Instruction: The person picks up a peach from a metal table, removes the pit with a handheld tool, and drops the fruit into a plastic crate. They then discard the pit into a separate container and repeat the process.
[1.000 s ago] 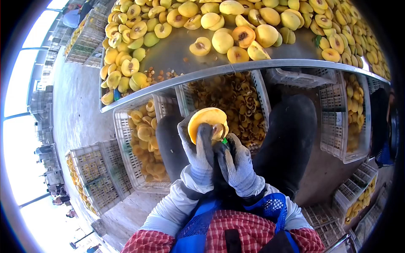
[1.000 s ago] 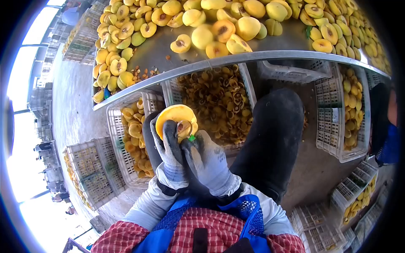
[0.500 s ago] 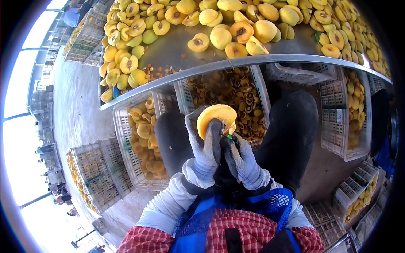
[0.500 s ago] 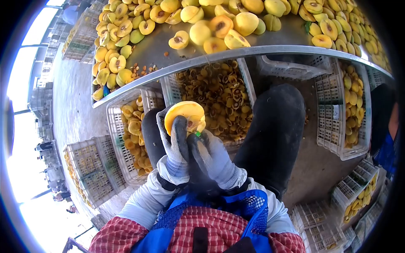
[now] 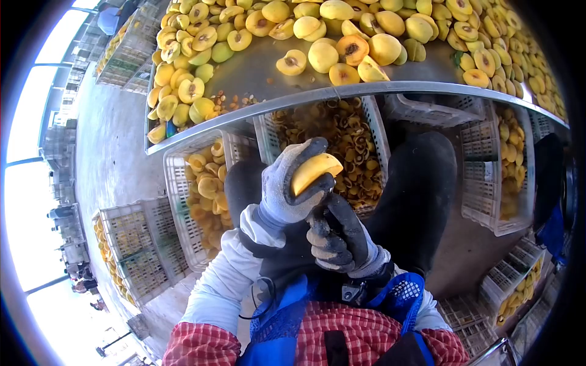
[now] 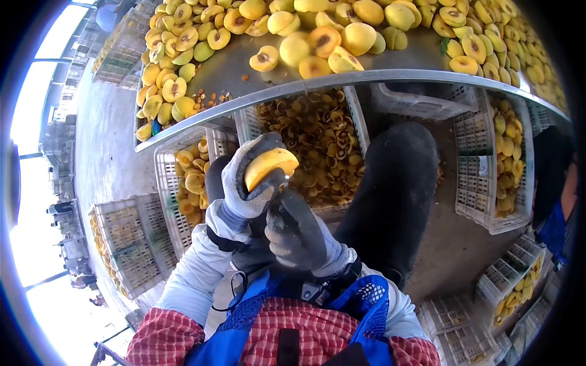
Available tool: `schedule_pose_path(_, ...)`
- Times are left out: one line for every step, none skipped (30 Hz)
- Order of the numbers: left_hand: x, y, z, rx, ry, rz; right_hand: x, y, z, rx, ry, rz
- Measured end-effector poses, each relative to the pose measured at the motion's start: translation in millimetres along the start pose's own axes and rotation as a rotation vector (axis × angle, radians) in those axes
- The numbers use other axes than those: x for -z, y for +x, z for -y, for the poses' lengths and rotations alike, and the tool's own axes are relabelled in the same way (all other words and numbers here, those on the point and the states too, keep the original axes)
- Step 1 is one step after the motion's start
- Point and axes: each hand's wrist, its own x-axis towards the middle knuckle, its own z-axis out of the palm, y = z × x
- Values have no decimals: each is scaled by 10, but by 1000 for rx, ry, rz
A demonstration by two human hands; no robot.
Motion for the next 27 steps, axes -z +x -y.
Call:
schedule_pose_path(0, 8, -19, 19, 15, 18, 2, 0, -14, -8, 40, 19)
schedule_pose_path(-5, 17, -8, 15, 41, 30, 17, 1, -24, -14, 80, 39)
schedule_pose_path(-17, 15, 5, 12, 65, 42, 37, 2, -34, -20, 120, 58)
schedule_pose_path(-33, 1, 10, -3, 89, 29, 65, 8, -40, -29, 157, 78)
schedule_pose_path(-52, -12, 16, -19, 113, 15, 95, 17, -41, -39, 192, 97)
schedule_pose_path(-69, -26, 21, -33, 138, 2, 107, 18, -43, -49, 228, 117)
schedule_pose_path(-83, -43, 28, 74, 46, 4, 102, 6, -40, -49, 215, 109)
schedule_pose_path(-98, -70, 31, 183, -46, 5, 100, -9, -38, -50, 203, 101)
schedule_pose_path(-119, -99, 23, 291, -139, 8, 97, -18, -43, -51, 192, 92)
schedule_pose_path(-162, -130, -1, 460, -451, -50, 78, -25, -51, -14, 108, 23)
schedule_pose_path(-187, -178, -18, 553, -610, -102, 44, -40, -72, 20, 27, -46)
schedule_pose_path(-215, -211, -49, 580, -627, -156, 15, -41, -82, 56, -57, -112)
schedule_pose_path(-231, -221, -64, 603, -642, -210, 0, -32, -80, 54, -84, -135)
schedule_pose_path(-230, -233, -80, 612, -638, -222, -6, -31, -94, 49, -109, -161)
schedule_pose_path(-232, -244, -101, 623, -636, -234, -5, -37, -110, 45, -134, -188)
schedule_pose_path(-235, -256, -111, 632, -635, -246, 11, -37, -122, 44, -123, -160)
schedule_pose_path(-236, -279, -89, 549, -546, -222, 46, -30, -138, 43, -111, -132)
schedule_pose_path(-229, -313, -52, 468, -455, -198, 82, -27, -164, 41, -98, -105)
schedule_pose_path(-203, -317, -32, 384, -362, -174, 119, -18, -181, 19, -31, -73)
schedule_pose_path(-155, -295, -27, 323, -195, -115, 157, -6, -185, -2, 32, -39)
schedule_pose_path(-123, -273, -10, 222, -10, -71, 173, -2, -190, -22, 97, -6)
schedule_pose_path(-89, -246, -16, 155, 58, -47, 167, -3, -190, -33, 133, 21)
schedule_pose_path(-57, -221, -36, 91, 127, -24, 161, -1, -191, -46, 171, 46)
schedule_pose_path(-40, -201, -46, 73, 159, 7, 157, 0, -194, -60, 209, 71)
schedule_pose_path(-48, -211, -43, 82, 148, -5, 176, -2, -191, -69, 227, 100)
schedule_pose_path(-71, -222, -36, 90, 138, -19, 204, -3, -182, -80, 245, 128)
schedule_pose_path(-103, -230, -23, 97, 128, -34, 214, -4, -171, -92, 260, 156)
